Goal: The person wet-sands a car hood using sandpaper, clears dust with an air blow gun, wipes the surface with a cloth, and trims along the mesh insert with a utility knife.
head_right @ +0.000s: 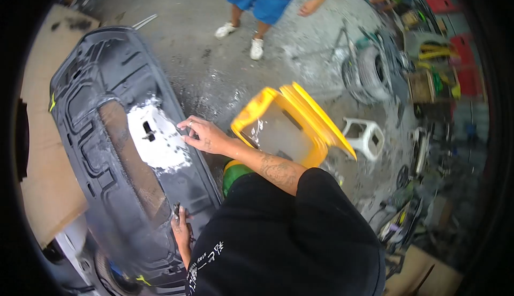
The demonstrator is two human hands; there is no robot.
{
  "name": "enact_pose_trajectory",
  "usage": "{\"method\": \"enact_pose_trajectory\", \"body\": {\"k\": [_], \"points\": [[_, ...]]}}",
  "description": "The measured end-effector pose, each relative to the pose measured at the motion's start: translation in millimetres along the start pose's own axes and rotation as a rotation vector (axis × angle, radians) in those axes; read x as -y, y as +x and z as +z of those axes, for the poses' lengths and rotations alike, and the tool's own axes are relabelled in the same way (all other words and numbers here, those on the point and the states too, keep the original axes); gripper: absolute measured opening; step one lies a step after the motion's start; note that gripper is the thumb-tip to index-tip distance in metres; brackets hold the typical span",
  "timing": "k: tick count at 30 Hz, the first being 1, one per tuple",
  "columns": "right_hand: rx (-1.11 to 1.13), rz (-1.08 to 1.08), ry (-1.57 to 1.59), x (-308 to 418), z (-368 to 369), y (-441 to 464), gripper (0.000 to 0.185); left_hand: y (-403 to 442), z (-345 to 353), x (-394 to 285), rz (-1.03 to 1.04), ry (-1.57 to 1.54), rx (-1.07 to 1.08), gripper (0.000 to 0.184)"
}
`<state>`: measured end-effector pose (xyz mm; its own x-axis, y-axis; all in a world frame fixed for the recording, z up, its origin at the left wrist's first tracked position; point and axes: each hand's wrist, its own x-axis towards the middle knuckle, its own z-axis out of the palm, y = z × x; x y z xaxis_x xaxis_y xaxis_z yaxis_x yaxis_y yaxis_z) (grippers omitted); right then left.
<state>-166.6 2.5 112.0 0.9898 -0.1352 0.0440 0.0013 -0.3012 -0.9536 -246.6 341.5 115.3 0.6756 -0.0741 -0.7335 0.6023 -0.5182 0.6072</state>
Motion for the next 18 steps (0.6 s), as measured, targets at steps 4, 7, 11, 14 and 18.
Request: {"method": "enact_pose_trajectory", "body": {"k": [4,7,11,14,18], "points": [[-0.144,0.057,-0.008,24,-9,-124,0.031,-16,22,46,0.087,0.092,0.124,0.044],[-0.209,0.002,0.008,31,-22,-217,0.028,-36,47,64,0.142,0.089,0.119,0.041],[-0.315,0.13,0.123,23,-44,-350,0.022,-38,62,102,0.179,0.129,0.14,0.035],[-0.552,0.337,0.07,-9,-59,-449,0.022,-45,69,110,0.189,0.21,0.174,0.037],[-0.784,0.676,0.113,-67,-78,-547,0.025,-44,83,118,0.156,0.35,0.155,0.041]]}}
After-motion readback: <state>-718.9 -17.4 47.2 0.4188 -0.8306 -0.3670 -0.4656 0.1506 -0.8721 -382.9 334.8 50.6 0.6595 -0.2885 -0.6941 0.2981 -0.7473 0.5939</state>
